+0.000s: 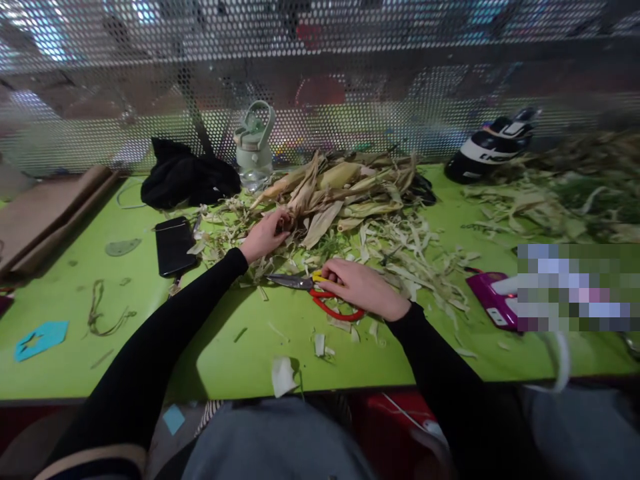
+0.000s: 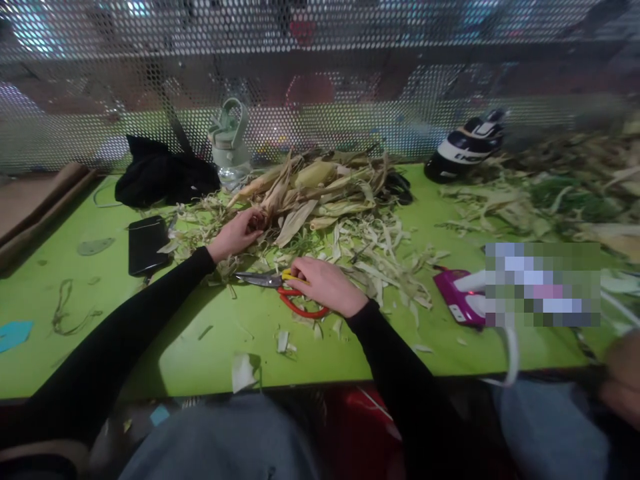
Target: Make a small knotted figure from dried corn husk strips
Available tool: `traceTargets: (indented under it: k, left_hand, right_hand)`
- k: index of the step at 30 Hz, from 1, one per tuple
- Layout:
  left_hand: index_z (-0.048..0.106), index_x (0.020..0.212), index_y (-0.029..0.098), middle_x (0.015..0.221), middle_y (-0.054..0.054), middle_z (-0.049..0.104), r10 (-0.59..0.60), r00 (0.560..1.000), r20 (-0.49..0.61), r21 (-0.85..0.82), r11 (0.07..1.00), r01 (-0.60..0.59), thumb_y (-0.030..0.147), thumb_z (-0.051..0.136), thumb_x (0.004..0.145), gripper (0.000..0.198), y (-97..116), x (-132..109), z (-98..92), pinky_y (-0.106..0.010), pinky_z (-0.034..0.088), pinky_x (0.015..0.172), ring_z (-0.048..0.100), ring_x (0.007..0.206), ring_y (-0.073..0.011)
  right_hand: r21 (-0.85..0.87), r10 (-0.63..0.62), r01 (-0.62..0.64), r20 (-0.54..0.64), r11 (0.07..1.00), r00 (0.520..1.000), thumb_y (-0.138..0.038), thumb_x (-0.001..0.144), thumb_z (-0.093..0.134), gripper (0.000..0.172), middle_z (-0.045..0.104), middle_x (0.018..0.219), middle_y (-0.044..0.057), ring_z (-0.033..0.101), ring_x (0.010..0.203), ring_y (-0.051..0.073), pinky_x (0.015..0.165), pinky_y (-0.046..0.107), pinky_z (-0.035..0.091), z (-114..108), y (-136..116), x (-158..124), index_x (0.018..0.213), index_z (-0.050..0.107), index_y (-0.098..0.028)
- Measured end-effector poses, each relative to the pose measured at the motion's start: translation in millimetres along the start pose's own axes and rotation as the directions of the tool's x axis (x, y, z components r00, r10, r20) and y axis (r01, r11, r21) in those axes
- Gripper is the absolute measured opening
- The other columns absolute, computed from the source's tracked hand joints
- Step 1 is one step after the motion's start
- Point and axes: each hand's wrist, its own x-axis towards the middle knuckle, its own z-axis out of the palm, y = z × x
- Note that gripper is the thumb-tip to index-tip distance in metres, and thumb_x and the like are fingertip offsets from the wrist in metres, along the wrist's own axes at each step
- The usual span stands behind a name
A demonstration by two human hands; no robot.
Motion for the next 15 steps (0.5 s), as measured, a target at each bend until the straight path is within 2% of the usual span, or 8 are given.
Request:
traceTargets:
  k: [12,15]
  left_hand:
    - [0.054,0.116,0.017,0.104,-0.008,0.066,-0.008,1.000,0.003,-0.029,1.000,0.008,0.017,0.058,0.083,0.034,0.4,3.3,3.8,-0.032,0.050,0.086,0.064,0.095,-0.0202]
    - [0.055,0.116,0.015,0.103,-0.009,0.066,-0.009,1.000,0.013,-0.018,1.000,0.010,0.018,0.059,0.083,0.034,5.1,4.2,-2.7,-0.033,0.051,0.085,0.064,0.094,-0.0208]
  right_hand:
    - [0.002,0.024,-0.024,-0.038,1.000,0.999,-0.040,0.095,0.055,0.021,0.066,0.082,0.003,0.059,0.070,0.016,0.064,0.028,0.042,6.7,3.5,2.1,0.086,0.057,-0.020]
    - [-0.006,0.029,-0.029,-0.044,1.000,0.999,-0.039,0.095,0.055,0.021,0.066,0.082,0.003,0.059,0.071,0.017,0.063,0.028,0.041,6.8,3.3,2.3,0.085,0.057,-0.020]
